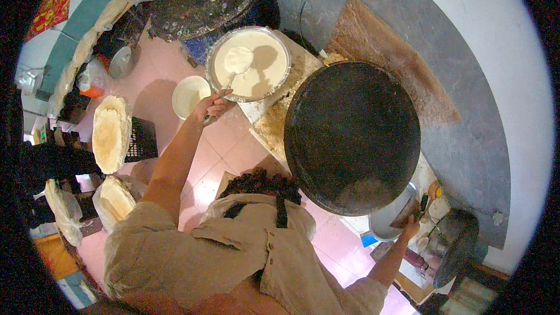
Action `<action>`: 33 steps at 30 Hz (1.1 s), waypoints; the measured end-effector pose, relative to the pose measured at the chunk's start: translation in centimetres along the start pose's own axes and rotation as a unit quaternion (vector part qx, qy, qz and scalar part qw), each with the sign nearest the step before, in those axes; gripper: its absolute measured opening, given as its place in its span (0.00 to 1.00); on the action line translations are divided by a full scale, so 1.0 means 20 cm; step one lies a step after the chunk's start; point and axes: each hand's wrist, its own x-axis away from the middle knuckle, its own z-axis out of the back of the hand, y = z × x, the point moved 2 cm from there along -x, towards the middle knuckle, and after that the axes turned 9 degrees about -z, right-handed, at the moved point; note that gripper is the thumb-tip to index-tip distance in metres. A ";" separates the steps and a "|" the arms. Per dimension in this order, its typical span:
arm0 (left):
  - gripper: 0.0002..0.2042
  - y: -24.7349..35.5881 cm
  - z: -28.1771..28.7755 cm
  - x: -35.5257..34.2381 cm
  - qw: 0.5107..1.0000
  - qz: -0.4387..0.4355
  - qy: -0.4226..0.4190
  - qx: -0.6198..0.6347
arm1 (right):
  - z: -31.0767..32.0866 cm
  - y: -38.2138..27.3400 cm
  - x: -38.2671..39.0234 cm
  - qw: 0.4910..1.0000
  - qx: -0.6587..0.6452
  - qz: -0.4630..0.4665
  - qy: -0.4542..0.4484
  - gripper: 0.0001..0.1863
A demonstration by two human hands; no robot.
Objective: The person scoops batter from a container and pours it onto a large flat griddle, then spreads it into a thin circle using a wooden spreader. After cooking, the person lifts the crepe and stacks it with others in a basket.
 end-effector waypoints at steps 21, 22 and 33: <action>0.17 -0.27 -1.24 -0.02 0.940 0.080 -0.118 -0.310 | 0.05 -0.75 -0.14 0.813 -0.552 -0.072 -0.173 0.26; 0.17 -0.32 -1.29 -0.07 0.934 0.087 -0.134 -0.320 | 0.06 -0.88 -0.16 0.853 -0.482 -0.084 -0.184 0.27; 0.15 -0.84 -1.39 -0.49 0.850 0.022 -0.088 -0.519 | -0.36 -2.20 -0.16 0.922 -0.093 0.375 -0.028 0.13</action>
